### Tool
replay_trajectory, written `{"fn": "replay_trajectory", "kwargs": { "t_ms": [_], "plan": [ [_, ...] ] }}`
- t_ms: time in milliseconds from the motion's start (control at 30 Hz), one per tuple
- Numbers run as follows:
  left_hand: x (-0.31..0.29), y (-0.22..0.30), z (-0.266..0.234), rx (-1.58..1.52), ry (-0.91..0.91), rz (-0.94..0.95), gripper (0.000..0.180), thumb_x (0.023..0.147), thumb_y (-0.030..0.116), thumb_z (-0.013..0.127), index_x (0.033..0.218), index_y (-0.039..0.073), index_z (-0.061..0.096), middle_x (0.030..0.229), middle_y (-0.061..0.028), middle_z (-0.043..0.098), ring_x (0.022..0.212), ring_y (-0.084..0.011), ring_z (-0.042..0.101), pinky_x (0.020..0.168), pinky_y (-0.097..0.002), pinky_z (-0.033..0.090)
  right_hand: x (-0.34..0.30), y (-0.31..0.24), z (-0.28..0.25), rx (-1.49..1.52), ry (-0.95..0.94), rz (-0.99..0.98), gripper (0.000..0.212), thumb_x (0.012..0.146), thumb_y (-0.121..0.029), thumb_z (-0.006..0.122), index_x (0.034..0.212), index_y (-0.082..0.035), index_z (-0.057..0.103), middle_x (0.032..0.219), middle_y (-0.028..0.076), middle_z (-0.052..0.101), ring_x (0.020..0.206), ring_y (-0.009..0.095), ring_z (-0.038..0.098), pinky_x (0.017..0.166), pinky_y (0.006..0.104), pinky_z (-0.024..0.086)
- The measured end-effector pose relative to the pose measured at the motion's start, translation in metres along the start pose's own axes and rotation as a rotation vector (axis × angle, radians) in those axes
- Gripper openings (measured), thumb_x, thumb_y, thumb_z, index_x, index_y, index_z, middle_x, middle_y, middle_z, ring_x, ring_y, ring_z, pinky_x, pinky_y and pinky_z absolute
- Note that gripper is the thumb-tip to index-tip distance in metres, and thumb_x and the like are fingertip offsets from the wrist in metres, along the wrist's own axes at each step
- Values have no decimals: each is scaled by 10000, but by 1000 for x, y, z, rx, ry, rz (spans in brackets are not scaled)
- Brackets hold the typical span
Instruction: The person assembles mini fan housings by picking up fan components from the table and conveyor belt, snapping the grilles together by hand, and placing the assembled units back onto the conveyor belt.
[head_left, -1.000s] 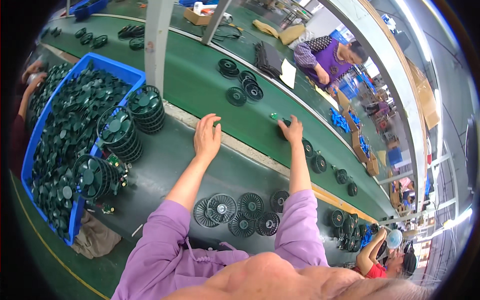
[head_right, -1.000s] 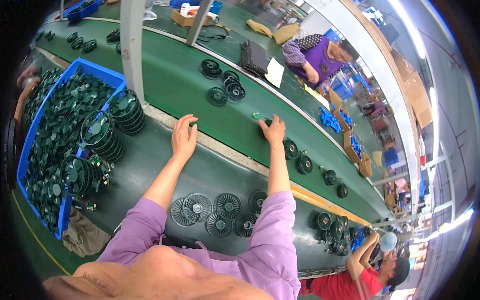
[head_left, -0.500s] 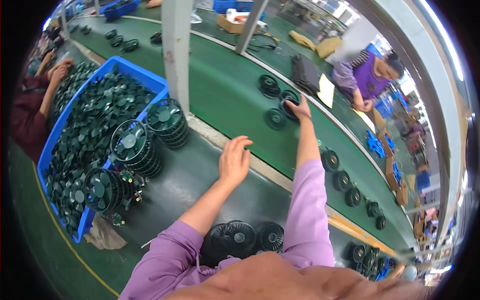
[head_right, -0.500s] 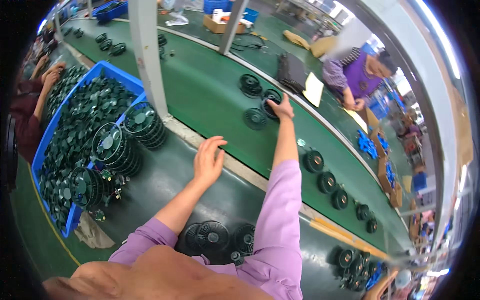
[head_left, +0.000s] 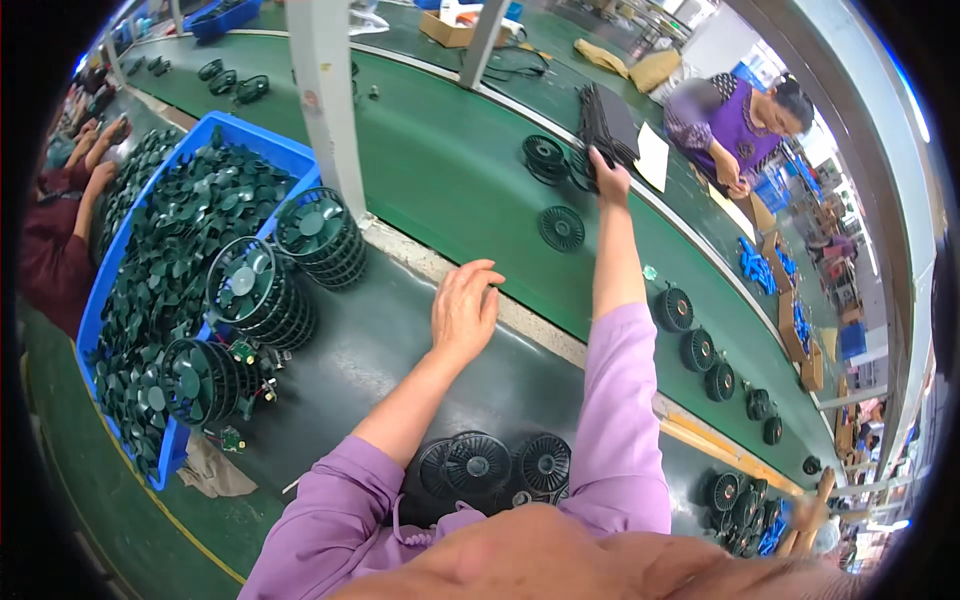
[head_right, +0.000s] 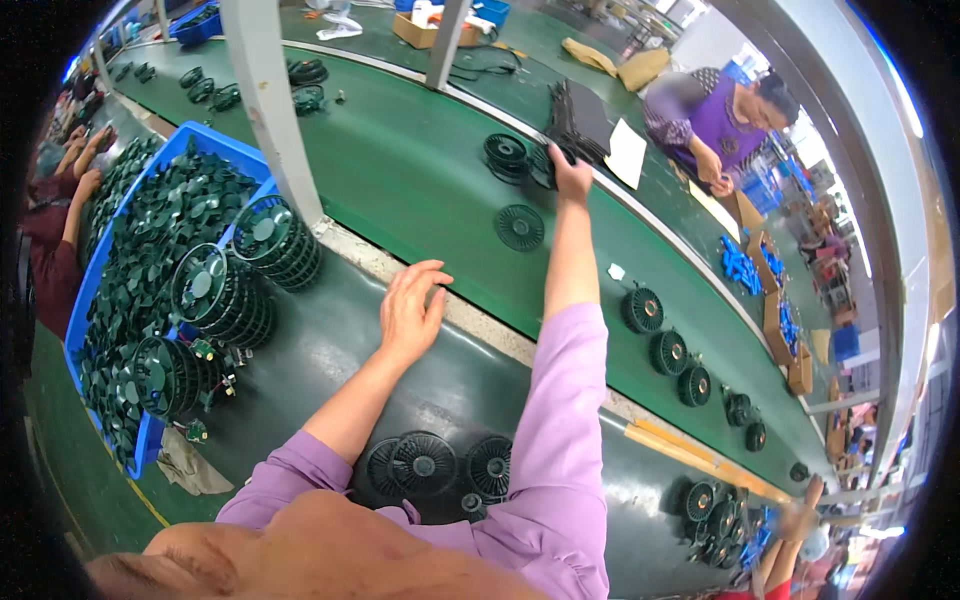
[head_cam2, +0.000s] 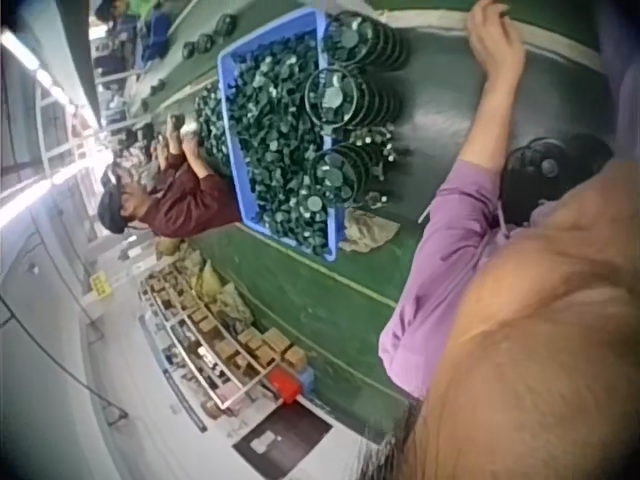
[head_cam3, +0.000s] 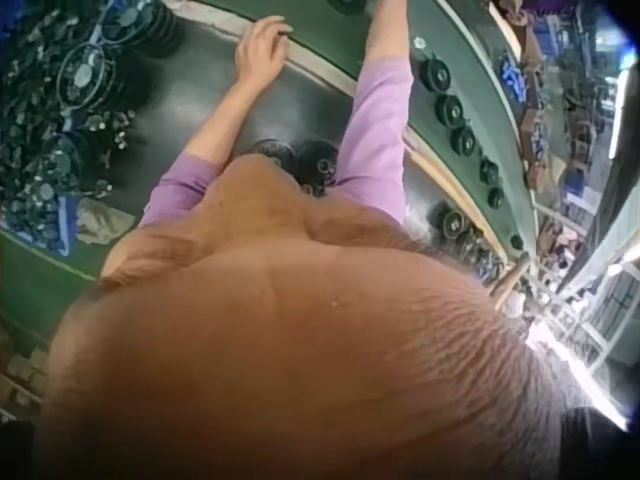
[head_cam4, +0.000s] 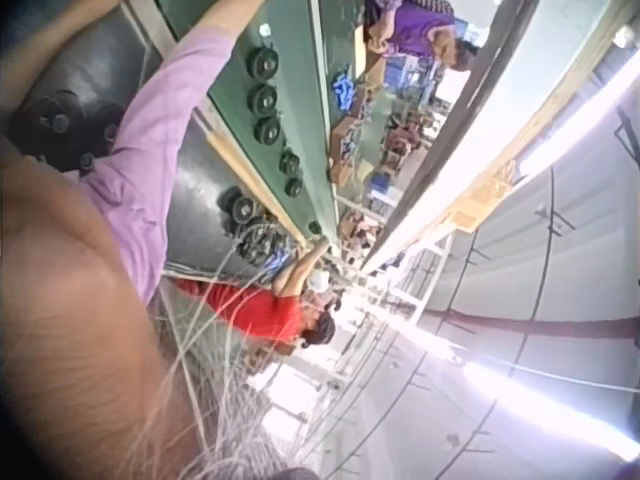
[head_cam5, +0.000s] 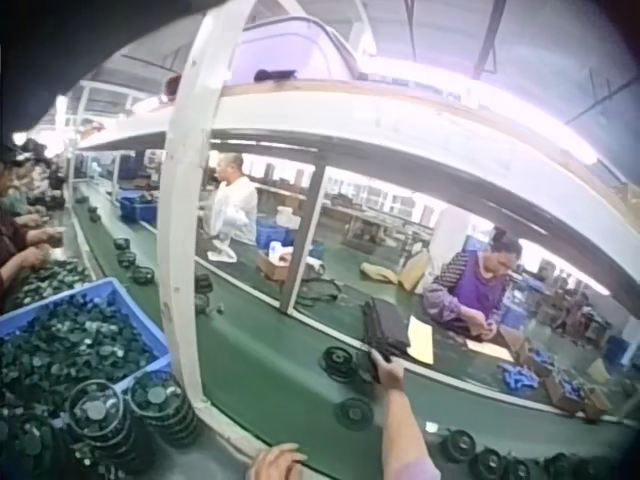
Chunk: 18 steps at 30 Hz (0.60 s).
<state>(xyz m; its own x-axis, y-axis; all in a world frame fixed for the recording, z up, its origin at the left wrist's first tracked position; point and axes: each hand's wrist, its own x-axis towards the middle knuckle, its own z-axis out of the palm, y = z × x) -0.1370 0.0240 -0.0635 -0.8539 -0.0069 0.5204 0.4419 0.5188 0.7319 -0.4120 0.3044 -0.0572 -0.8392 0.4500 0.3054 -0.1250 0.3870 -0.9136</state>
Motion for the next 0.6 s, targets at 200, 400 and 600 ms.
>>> {"fn": "replay_trajectory", "kwargs": {
  "t_ms": [200, 400, 600],
  "plan": [
    [2, 15, 10, -14, -5, 49, 135, 789, 62, 622, 922, 85, 629, 1141, -61, 592, 991, -290, 556, 865, -410, 449, 13, -27, 19, -543, 157, -50, 743, 681, -606, 731, 926, 92, 667, 935, 222, 679, 879, 329, 654, 836, 387, 479],
    [0, 16, 9, -18, -21, 38, 136, 788, 65, 622, 922, 92, 628, 1137, -56, 589, 991, -286, 554, 870, -408, 449, -16, -35, 15, -452, 18, -33, 818, 622, -562, 796, 1080, 68, 549, 1090, 243, 625, 1046, 358, 604, 910, 406, 461],
    [2, 15, 9, -26, -29, 15, 135, 780, 69, 620, 910, 97, 638, 1137, -44, 601, 995, -290, 557, 871, -412, 452, -40, -42, -50, -286, -149, -30, 679, 668, -376, 845, 1114, 35, 541, 1060, 157, 644, 930, 223, 636, 821, 334, 504]
  ]
}}
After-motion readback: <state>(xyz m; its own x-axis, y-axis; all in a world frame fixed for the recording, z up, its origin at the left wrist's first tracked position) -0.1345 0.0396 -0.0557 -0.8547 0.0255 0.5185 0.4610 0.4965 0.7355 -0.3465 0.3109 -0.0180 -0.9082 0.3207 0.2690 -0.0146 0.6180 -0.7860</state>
